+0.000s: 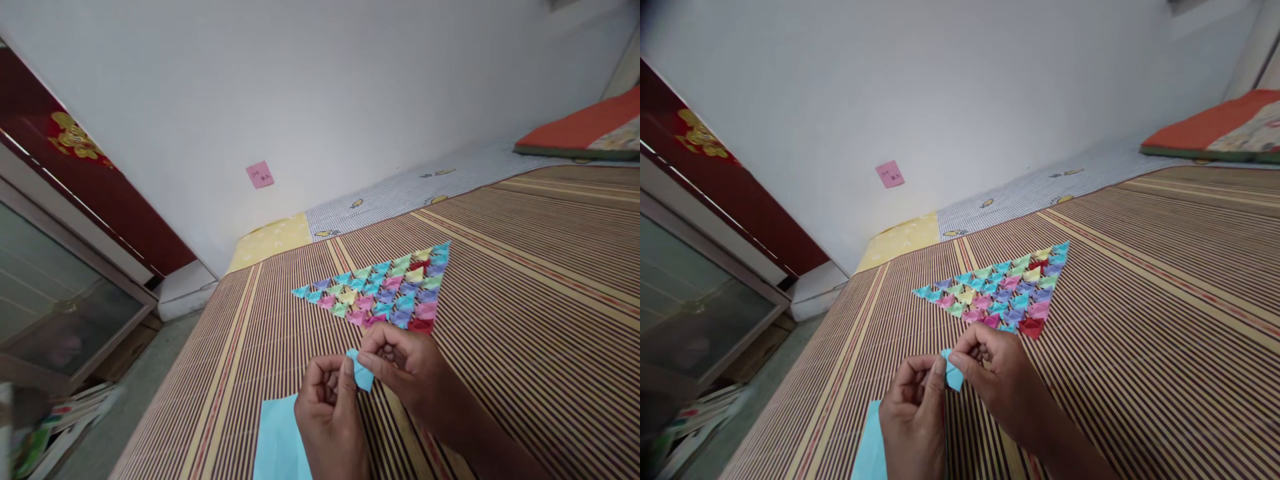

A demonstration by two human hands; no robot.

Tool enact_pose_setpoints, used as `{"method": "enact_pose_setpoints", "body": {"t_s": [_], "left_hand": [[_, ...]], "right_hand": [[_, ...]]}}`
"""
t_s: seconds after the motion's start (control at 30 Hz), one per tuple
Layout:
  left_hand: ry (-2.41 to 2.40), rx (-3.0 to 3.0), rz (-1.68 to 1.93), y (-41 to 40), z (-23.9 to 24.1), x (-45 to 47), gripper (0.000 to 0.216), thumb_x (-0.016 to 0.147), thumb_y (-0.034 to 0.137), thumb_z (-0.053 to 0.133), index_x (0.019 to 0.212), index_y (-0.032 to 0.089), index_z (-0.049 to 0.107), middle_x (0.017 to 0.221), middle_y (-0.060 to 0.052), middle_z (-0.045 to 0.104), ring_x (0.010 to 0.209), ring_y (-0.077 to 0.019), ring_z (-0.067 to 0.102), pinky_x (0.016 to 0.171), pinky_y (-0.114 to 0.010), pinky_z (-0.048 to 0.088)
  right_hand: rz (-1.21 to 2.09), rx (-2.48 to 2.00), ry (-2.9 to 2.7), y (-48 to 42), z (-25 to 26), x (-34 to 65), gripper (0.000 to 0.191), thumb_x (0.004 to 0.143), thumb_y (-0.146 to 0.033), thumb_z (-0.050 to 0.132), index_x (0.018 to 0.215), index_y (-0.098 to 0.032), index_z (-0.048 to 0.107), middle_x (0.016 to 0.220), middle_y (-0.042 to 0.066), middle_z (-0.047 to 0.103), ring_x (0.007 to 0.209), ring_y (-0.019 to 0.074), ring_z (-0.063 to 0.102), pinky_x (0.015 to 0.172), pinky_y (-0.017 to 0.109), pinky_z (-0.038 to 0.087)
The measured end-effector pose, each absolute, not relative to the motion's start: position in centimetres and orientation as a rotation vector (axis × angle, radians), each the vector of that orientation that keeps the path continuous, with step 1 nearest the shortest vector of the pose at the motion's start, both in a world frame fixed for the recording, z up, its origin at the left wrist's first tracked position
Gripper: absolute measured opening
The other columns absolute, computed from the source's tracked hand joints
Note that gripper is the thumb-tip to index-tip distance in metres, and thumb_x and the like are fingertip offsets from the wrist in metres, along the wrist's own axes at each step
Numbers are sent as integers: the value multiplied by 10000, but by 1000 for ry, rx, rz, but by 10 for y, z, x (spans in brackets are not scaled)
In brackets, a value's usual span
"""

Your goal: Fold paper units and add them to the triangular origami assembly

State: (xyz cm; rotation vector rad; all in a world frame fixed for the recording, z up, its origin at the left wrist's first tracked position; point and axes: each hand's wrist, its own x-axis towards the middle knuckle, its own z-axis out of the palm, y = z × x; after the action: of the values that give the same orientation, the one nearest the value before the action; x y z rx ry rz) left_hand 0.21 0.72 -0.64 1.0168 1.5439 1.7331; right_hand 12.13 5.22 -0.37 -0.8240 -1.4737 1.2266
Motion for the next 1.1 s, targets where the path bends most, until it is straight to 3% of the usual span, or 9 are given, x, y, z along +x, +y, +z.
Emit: {"method": "enact_pose_setpoints", "body": {"t_s": [0.17, 0.33, 0.83, 0.97, 1.1], "left_hand": [[1419, 909, 1674, 8, -3, -2, 249, 696, 372, 856, 785, 175, 731, 697, -30, 714, 661, -170, 662, 631, -243, 531], [1503, 931, 1727, 8, -5, -8, 216, 713, 355, 839, 736, 175, 722, 692, -25, 716, 657, -162, 661, 633, -227, 518], [1629, 1097, 1776, 4, -10, -4, 234, 797, 400, 767, 719, 198, 677, 660, 2, 680, 635, -141, 618, 607, -200, 487], [1586, 1047, 1795, 4, -7, -3, 198, 758, 362, 800, 727, 194, 697, 676, -1, 684, 649, -143, 634, 620, -202, 504], [1548, 991, 1823, 5, -5, -1, 180, 725, 322, 822, 732, 195, 696, 680, -3, 686, 665, -148, 648, 635, -206, 524]], "right_hand": [[1276, -806, -1502, 54, -7, 126, 145, 881, -316, 663, 825, -184, 644, 709, -7, 611, 662, 151, 561, 603, 268, 449], [1214, -756, -1634, 56, -6, 132, 87, 872, -239, 662, 802, -189, 647, 774, 1, 621, 743, 161, 567, 693, 288, 450], [1012, -845, -1633, 45, -6, 114, 133, 886, -202, 559, 753, -203, 548, 723, -9, 587, 681, 154, 567, 623, 280, 443], [1104, -834, -1591, 47, -5, 117, 109, 877, -217, 583, 773, -199, 555, 731, -14, 575, 683, 146, 552, 631, 271, 451], [1292, -830, -1535, 50, -4, 121, 142, 882, -295, 614, 800, -191, 565, 664, -39, 513, 608, 126, 482, 540, 242, 381]]}}
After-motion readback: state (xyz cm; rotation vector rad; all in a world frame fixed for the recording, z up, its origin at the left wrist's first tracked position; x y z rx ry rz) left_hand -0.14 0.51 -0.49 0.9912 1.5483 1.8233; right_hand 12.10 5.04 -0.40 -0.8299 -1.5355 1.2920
